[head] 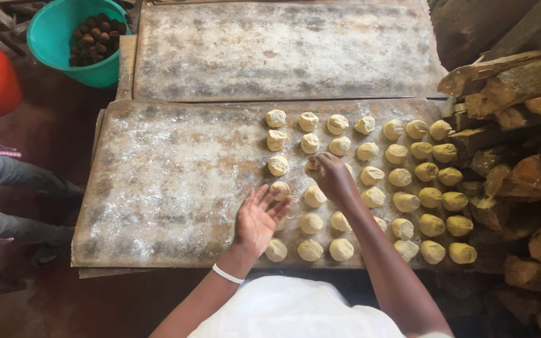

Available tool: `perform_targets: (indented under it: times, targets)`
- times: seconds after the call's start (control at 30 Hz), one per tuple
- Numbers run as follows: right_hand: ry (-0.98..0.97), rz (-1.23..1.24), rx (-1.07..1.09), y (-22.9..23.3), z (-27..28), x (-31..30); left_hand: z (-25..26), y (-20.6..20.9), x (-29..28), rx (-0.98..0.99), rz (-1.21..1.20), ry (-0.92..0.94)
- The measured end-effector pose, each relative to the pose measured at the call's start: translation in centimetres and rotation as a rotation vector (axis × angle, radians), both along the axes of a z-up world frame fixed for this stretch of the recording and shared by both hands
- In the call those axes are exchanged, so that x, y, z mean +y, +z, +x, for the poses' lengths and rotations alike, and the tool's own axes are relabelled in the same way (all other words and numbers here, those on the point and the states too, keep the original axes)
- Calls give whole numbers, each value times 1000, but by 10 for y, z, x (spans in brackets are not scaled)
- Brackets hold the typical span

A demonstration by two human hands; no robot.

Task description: The person shapes small pieces of dough into uniform balls by hand and arranges them in neat rows on a floured wooden table. Another person stands nearby and occasionally hands over additional dough pieces.

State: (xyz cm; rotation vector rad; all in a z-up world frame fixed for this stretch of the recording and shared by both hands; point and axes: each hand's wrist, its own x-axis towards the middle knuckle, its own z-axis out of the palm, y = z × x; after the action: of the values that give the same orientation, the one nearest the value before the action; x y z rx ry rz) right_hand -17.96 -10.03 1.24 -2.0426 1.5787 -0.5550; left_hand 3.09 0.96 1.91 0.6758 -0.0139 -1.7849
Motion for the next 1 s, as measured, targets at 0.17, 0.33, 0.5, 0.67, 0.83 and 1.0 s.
perform_targets:
  times: [0.17,0.33,0.5,0.67,0.83,1.0]
  targets:
    - [85,-114,90,-37,-5,-16,20,-28,-3,34,11,84]
    - [103,-21,95,-32,-4,-14,36,-42,-2,60,7,89]
    - [78,-27,170,-23,-6,-9,38,-42,-1,59,7,70]
    - [71,-99,280,-10,17,-13,42,-42,-2,21,6,47]
    - [45,150,223,-12,79,-26,34,-45,-3,26,43,1]
    - [3,167,305,-26,104,-38,35,-43,-2,28,25,-11]
